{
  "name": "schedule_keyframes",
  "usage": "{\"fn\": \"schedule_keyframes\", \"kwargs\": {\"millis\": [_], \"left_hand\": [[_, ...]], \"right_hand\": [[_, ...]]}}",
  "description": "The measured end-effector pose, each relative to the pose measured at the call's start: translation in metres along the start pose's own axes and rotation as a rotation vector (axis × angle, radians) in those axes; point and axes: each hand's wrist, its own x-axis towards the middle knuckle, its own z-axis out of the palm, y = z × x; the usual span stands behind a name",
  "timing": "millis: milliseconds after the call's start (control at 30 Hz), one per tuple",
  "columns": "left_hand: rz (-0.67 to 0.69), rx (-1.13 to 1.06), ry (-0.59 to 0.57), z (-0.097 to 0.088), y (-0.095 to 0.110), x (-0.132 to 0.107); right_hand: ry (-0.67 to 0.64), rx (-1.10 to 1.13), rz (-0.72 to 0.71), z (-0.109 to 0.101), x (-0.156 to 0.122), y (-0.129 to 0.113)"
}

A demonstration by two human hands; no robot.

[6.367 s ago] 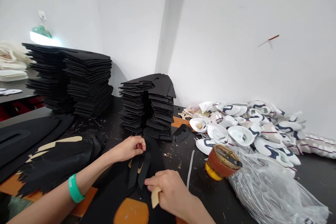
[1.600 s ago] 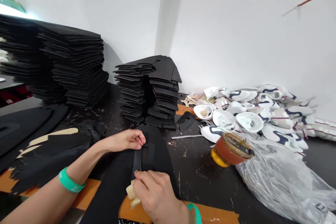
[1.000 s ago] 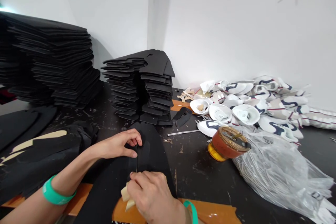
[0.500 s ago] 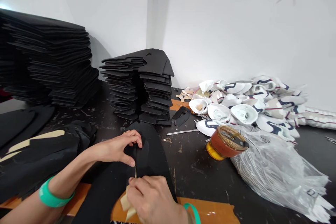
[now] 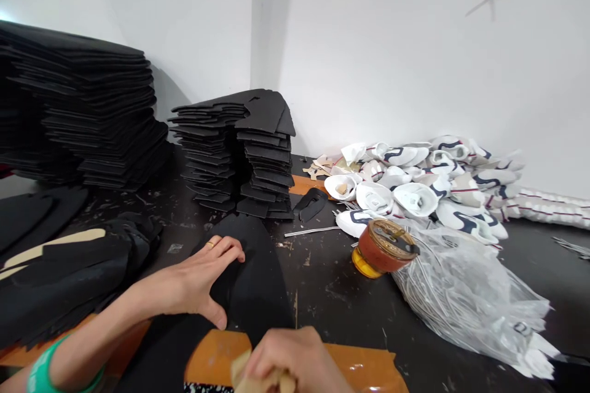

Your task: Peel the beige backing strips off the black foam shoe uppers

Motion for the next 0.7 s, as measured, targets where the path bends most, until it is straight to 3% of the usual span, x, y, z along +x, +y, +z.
{"fn": "schedule_keyframes", "kwargs": {"millis": [100, 167, 267, 367, 467, 567, 633, 700], "left_hand": [[-0.048, -0.058, 0.052, 0.007, 0.009, -0.016], [-0.123, -0.100, 0.186, 0.007, 0.008, -0.029], [-0.317, -0.164, 0.443, 0.007, -0.006, -0.047], [-0.433, -0.273, 0.470, 0.010, -0.017, -0.053], [-0.437, -0.401, 0.512, 0.019, -0.011, -0.043], [-0.390, -0.679, 0.581, 0.026, 0.005, -0.033], [-0.302, -0.802, 0.621, 0.022, 0.013, -0.039], [-0.222, -0.880, 0.613, 0.008, 0.018, -0.061]], "right_hand": [[0.188, 0.062, 0.189, -0.005, 0.009, 0.006], [0.254, 0.102, 0.319, -0.005, 0.013, 0.013], [0.228, 0.156, 0.438, -0.003, 0.013, 0.018], [0.160, 0.165, 0.470, -0.004, 0.013, 0.017], [0.128, 0.121, 0.482, -0.004, 0.013, 0.015], [0.126, 0.104, 0.465, -0.004, 0.012, 0.019], [0.133, 0.146, 0.439, -0.005, 0.010, 0.023], [0.143, 0.221, 0.424, -0.007, 0.008, 0.027]]}}
